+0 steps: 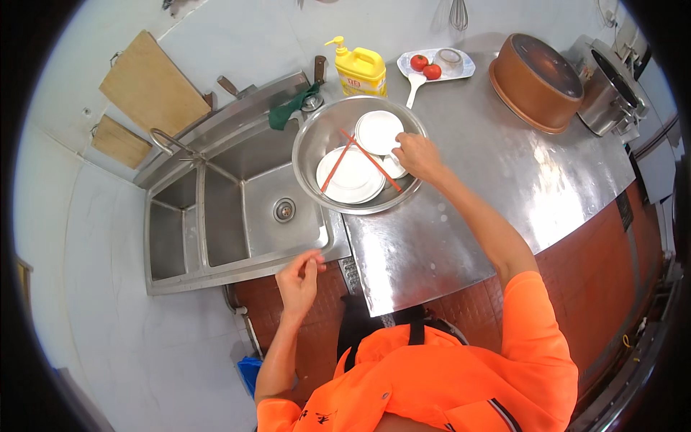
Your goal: The person rinses chopsticks and a spoon under a kitchen faucet, then places them into a metal dish rack. They proceed to pick up white bowls and plates from a stainless steel basin and stack them neatly inside the rack.
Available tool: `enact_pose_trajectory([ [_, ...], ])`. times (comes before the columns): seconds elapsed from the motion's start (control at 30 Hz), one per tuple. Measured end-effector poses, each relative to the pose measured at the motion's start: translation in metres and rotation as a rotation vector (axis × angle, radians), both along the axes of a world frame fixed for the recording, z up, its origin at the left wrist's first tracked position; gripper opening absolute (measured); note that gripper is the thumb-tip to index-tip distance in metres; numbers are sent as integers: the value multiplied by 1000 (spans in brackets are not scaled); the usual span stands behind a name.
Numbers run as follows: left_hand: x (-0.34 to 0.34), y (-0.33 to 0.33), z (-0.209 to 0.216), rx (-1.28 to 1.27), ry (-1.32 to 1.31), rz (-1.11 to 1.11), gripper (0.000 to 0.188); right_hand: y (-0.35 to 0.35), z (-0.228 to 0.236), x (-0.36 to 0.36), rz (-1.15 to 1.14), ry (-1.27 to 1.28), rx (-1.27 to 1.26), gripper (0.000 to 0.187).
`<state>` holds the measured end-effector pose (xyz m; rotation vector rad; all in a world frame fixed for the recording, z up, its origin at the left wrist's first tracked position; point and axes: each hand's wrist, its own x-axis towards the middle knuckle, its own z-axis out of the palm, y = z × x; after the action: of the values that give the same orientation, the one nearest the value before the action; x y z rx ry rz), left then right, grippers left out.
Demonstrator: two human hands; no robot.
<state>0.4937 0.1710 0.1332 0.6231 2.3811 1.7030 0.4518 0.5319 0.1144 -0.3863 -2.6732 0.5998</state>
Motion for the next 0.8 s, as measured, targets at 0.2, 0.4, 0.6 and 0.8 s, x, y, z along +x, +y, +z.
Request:
enact_pose_trajectory([
  [0.2, -75, 64, 23, -11, 131, -124, 18, -3, -19, -32, 0, -37, 212, 14],
  [0.4, -143, 103, -2, -34, 125, -142, 17, -5, -41, -53, -73, -118, 378, 3],
  [0.6, -192, 125, -16, -137, 276, -191, 19, -7, -44, -61, -54, -214, 348, 5],
  [0.8, -217, 163, -20, -272, 345, -252, 22, -5, -39, -62, 3, -352, 274, 12],
])
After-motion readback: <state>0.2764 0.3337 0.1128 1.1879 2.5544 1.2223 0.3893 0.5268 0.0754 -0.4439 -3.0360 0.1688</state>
